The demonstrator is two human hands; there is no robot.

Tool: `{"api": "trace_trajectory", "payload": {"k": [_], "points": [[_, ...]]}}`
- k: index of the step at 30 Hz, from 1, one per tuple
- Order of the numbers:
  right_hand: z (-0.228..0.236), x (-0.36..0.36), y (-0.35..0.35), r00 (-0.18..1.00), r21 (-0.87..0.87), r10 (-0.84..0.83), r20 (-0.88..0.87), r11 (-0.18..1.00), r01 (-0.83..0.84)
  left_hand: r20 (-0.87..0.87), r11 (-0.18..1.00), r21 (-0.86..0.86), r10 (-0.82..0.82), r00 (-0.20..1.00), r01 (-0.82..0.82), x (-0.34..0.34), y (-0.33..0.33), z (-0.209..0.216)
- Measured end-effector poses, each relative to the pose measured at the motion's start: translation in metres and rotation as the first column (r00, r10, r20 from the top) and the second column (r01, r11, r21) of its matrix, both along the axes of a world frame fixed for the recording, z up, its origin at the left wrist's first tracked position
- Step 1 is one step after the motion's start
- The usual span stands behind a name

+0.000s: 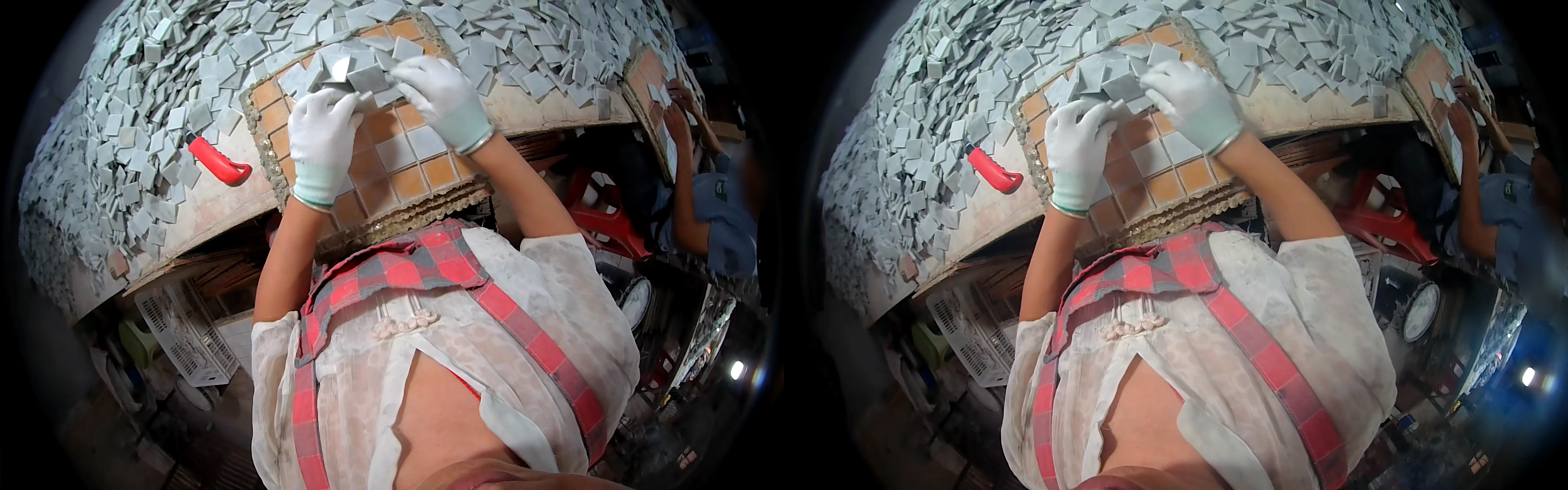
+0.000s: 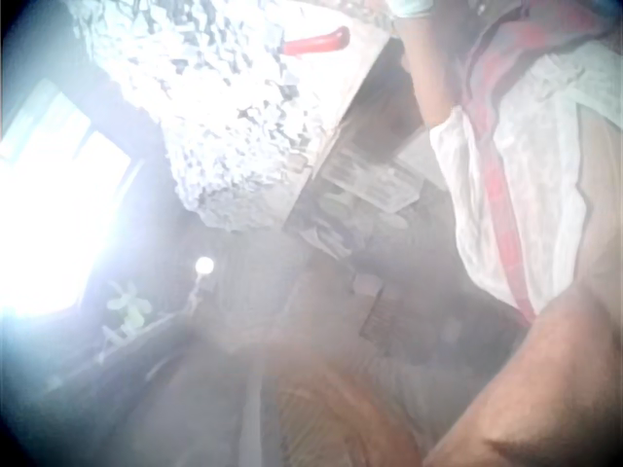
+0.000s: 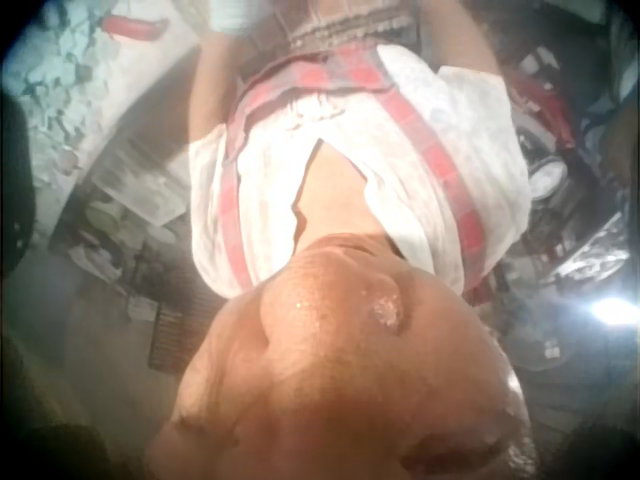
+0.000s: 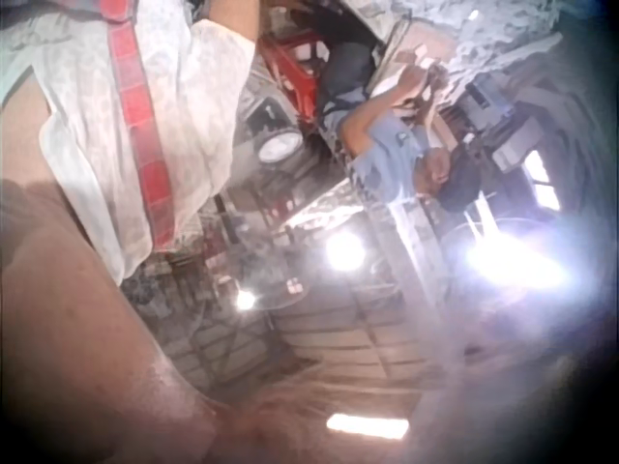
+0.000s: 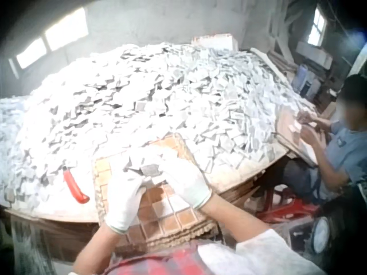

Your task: The person places small square tiles one by one onto a gridded board, filling empty slots from a large pile on the table. The person wears gloves and arranges the tiles in a regular pattern, occasionally adjusting their position to align with the grid.

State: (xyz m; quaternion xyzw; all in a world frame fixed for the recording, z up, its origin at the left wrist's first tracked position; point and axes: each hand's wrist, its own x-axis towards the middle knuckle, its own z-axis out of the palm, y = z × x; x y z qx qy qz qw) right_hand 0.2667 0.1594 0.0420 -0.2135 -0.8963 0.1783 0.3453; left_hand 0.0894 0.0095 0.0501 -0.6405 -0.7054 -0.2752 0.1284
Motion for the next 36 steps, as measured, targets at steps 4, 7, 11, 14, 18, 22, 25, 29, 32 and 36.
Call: {"api": "trace_trajectory", "payload": {"k": [4, 7, 11, 14, 18, 22, 25, 29, 32, 36], "points": [[-0.003, -0.039, 0.001, 0.987, 0.038, -0.071, 0.142, 0.997, 0.066, 0.191, 0.997, -0.08, 0.015, 0.982, 0.0, -0.01, -0.015, -0.014], [-0.006, -0.039, 0.007, 0.996, -0.3, 0.048, 0.082, 0.954, -0.021, 0.314, 0.989, -0.149, 0.063, 0.947, -0.016, -0.011, -0.026, -0.014], [0.004, 0.013, -0.01, 0.97, 0.058, 0.243, 0.009, 0.968, -0.243, 0.354, 0.996, -0.01, 0.083, 0.932, -0.085, -0.014, -0.044, -0.028], [-0.004, 0.057, -0.022, 0.94, 0.135, 0.309, 0.144, 0.935, -0.328, 0.315, 0.993, 0.083, 0.049, 0.948, -0.079, -0.023, -0.047, -0.033], [-0.007, 0.092, -0.022, 0.9, -0.004, 0.319, 0.296, 0.943, -0.333, 0.203, 0.996, 0.001, -0.089, 0.975, 0.091, -0.017, -0.022, -0.017], [-0.007, 0.092, -0.019, 0.979, -0.038, 0.023, 0.201, 0.999, -0.016, 0.108, 0.971, -0.183, -0.136, 0.985, 0.154, -0.021, -0.004, -0.015], [-0.007, 0.08, -0.028, 0.949, -0.017, -0.021, 0.314, 0.999, 0.028, 0.242, 0.979, -0.182, -0.047, 0.969, 0.093, -0.023, 0.002, -0.011], [-0.011, 0.067, -0.025, 0.951, -0.08, 0.02, 0.307, 0.997, 0.005, 0.424, 0.984, -0.157, 0.143, 0.894, -0.084, -0.04, -0.011, -0.016], [-0.009, 0.063, -0.021, 0.967, -0.225, 0.097, 0.234, 0.973, -0.044, 0.572, 0.976, -0.081, 0.212, 0.792, -0.203, -0.065, -0.037, -0.028], [0.008, 0.05, -0.026, 0.949, -0.391, 0.245, 0.196, 0.908, -0.154, 0.85, 0.929, -0.127, 0.283, 0.444, -0.349, -0.078, -0.074, -0.001]]}}
